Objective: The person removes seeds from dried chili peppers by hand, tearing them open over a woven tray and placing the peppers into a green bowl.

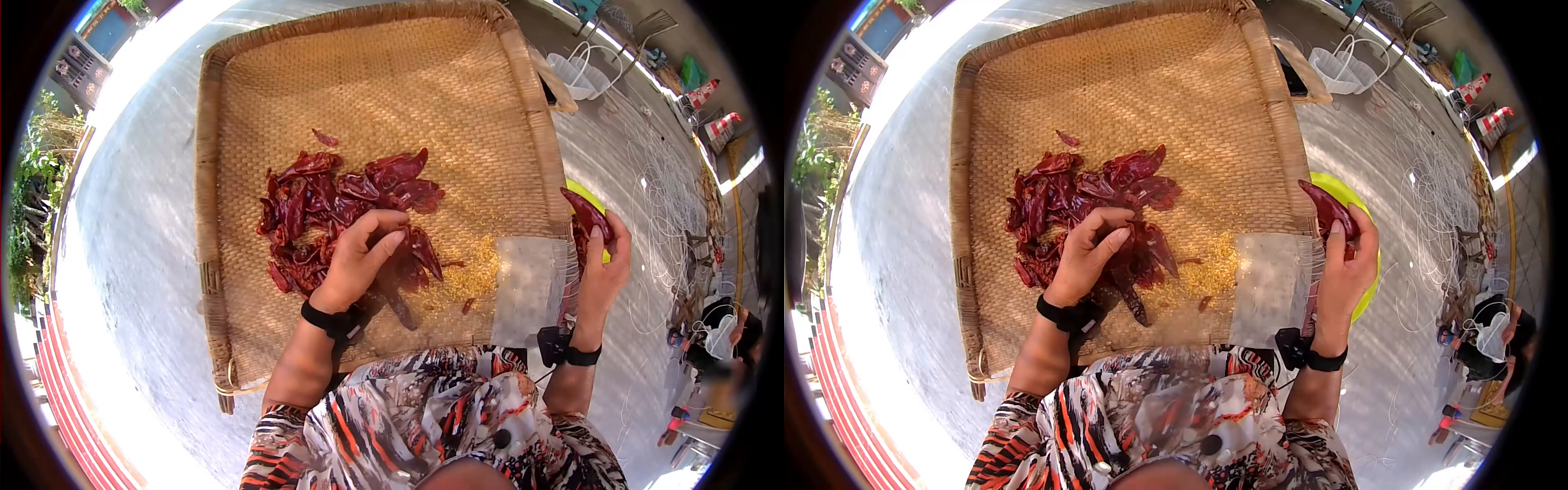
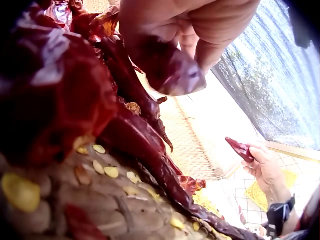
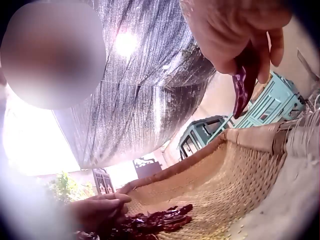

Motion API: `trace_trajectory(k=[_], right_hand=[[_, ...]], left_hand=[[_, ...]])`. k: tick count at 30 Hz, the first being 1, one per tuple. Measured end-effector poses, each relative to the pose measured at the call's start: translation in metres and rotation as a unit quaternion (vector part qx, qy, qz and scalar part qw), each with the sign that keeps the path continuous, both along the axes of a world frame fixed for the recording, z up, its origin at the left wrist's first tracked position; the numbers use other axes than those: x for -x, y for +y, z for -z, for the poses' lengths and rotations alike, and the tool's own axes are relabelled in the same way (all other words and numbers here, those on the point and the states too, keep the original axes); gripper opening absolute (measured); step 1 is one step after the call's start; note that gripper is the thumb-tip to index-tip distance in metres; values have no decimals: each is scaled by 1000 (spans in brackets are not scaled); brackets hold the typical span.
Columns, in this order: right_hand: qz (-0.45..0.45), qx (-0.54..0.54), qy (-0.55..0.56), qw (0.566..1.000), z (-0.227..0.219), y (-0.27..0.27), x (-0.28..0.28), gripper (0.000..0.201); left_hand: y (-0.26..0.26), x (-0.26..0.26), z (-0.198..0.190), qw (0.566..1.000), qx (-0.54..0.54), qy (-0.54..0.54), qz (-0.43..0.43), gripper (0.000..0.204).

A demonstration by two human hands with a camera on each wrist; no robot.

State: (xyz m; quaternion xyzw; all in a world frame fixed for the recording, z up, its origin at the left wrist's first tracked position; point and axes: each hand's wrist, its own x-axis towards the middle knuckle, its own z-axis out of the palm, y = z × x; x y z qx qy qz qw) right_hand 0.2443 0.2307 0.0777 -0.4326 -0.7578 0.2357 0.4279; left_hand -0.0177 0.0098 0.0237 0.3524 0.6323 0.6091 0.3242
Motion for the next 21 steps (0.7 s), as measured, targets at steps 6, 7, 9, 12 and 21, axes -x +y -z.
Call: trace_trajectory(k=[6, 7, 9, 12, 21], right_hand=[[28, -3, -16, 999, 8, 3, -6, 35], [-73, 127, 63, 987, 11, -6, 4, 37], [-234, 199, -60, 950, -5, -36, 27, 40], [-394, 184, -81, 897, 8, -65, 63, 44], [-259, 83, -108, 956, -4, -38, 44, 39]], left_hand=[[-3, 0, -6, 997, -65, -24, -16, 27], [-3, -2, -10, 994, -71, -84, -6, 28], [-2, -6, -12, 989, -69, -133, 12, 29], [1, -9, -10, 990, -59, -127, 34, 30], [2, -3, -15, 995, 45, 92, -6, 28]])
